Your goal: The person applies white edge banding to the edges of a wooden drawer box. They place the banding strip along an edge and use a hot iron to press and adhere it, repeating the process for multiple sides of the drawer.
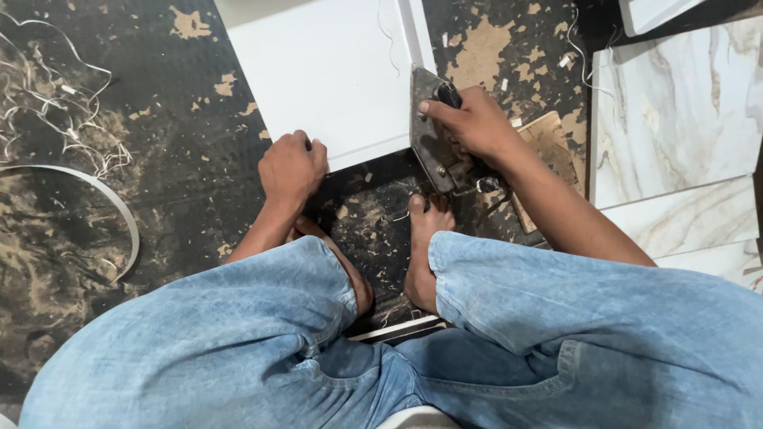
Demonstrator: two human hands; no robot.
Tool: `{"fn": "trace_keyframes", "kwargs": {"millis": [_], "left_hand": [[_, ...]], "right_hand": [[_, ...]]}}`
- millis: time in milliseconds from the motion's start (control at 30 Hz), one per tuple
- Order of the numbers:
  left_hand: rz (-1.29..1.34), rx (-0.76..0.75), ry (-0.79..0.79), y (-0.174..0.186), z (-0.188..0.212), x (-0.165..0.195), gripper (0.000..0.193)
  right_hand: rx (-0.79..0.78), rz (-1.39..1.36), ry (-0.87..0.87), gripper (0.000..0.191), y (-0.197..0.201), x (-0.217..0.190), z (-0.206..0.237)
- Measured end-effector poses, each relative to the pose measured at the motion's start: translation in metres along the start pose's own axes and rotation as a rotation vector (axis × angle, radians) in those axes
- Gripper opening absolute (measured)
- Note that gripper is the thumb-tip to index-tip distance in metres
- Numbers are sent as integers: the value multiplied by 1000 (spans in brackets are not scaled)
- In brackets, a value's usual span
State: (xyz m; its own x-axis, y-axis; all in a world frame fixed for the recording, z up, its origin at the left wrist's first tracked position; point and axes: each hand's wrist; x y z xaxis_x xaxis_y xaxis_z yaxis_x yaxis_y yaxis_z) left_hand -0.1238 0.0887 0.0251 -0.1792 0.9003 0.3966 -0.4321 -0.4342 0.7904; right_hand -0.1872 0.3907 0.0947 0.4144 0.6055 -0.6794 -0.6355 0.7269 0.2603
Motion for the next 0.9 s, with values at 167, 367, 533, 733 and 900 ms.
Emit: {"fn": "trace_keyframes", "kwargs": {"millis": [167,367,533,733,900], "left_hand": [[1,56,-43,0,1,-1,36],[17,45,-31,1,2,-5,36],[-2,26,-18,0,0,-6,38],[-20,24,-6,-1,0,-5,38],[-31,42,-17,-3,0,-3,36]], "right_hand": [[-8,-40,24,44,0,-3,3],[-24,-131,54,47,-3,-4,4],[-41,-176,45,48,-4,-4,4],[-18,-109,54,43,-3,-4,2],[-62,-283,-42,40,13,15,9]]}}
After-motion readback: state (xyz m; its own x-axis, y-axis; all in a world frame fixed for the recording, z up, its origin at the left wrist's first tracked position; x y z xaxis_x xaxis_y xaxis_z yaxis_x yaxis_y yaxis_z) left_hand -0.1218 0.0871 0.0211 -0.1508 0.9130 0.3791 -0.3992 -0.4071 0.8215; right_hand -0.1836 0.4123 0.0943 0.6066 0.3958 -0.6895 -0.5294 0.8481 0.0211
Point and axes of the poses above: each hand's wrist, its own z-axis away from the middle knuckle, its own y-axis out of the back of the hand, x = y × z, and after that the axes turned 13 degrees about -x, right-handed
